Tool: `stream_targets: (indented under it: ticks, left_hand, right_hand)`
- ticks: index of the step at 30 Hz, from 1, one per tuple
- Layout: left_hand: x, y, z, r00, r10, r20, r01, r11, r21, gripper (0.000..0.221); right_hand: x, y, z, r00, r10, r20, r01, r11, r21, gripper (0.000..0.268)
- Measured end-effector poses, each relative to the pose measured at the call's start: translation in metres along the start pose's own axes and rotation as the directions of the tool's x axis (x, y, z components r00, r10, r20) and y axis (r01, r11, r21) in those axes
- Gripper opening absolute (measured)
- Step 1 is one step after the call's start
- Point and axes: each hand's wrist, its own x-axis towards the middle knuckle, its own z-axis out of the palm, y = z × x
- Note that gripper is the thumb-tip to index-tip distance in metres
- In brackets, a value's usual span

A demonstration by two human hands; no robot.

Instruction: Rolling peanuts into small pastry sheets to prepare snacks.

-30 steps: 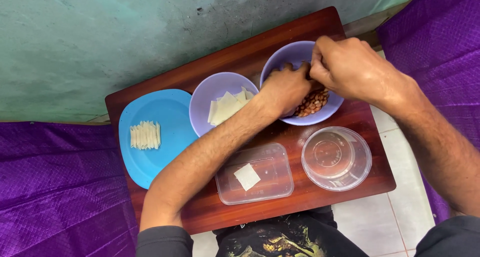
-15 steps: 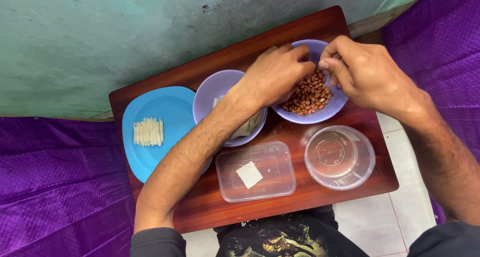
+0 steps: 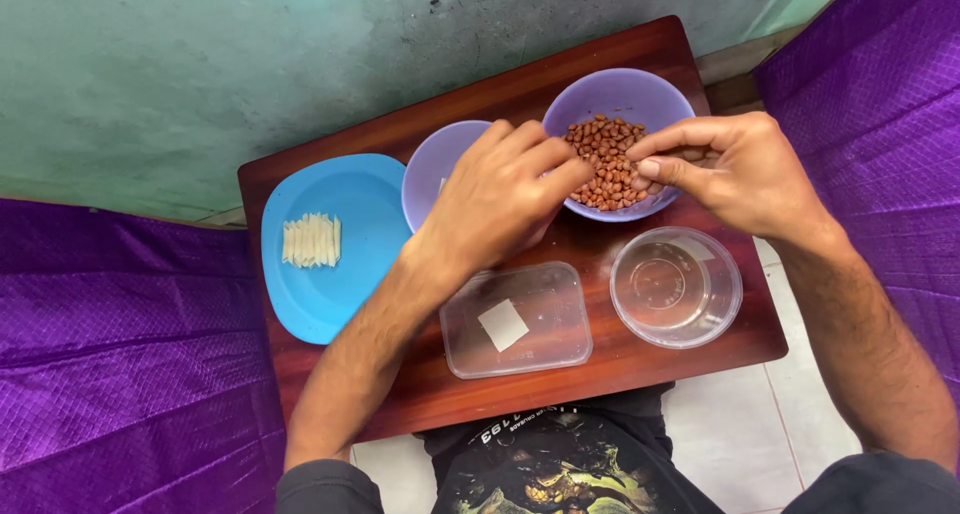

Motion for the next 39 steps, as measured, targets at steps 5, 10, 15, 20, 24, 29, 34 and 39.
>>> stream_targets:
  ticks: [5,10,15,20,24,29,34,39]
  left_hand:
    - [-0.039,0.05,-0.054,0.994,-0.101,-0.039,0.096,0.99,-0.108,0.012]
    - [-0.103,0.094,-0.05,0.958,-0.259,-0.12,0.242,0.961,-0.136,0.005]
    - [-0.18,0.118,-0.016,0.833,-0.513,-0.208,0.486,0.857,-0.17,0.008]
    - [-0.207,0.142,0.007,0.816,-0.544,-0.193,0.523,0.839,-0.154,0.01]
    - [-0.221,0.144,0.034,0.822,-0.538,-0.187,0.517,0.843,-0.148,0.013]
    - [-0.224,0.144,0.043,0.819,-0.551,-0.16,0.533,0.834,-0.145,0.016]
    - [-0.229,0.143,0.061,0.795,-0.578,-0.185,0.554,0.816,-0.167,0.016]
    - [-0.229,0.147,0.069,0.754,-0.62,-0.219,0.587,0.785,-0.199,0.016]
  right_hand:
    - [-0.036,-0.009,0.012,0.996,-0.094,0.006,0.092,0.99,0.103,0.02]
    - [-0.08,-0.02,0.045,0.986,-0.168,0.016,0.166,0.981,0.097,0.02]
    - [-0.113,-0.01,0.093,0.94,-0.342,0.019,0.337,0.934,0.114,0.012]
    - [-0.123,0.024,0.14,0.937,-0.348,0.017,0.349,0.937,-0.015,0.011]
    - [-0.129,0.046,0.171,0.916,-0.401,-0.019,0.395,0.908,-0.139,0.007]
    - [-0.132,0.078,0.198,0.879,-0.475,-0.05,0.447,0.854,-0.266,0.008]
    - [-0.127,0.083,0.208,0.841,-0.532,-0.097,0.479,0.817,-0.321,0.008]
    - [-0.125,0.09,0.213,0.791,-0.601,-0.119,0.518,0.759,-0.395,0.005]
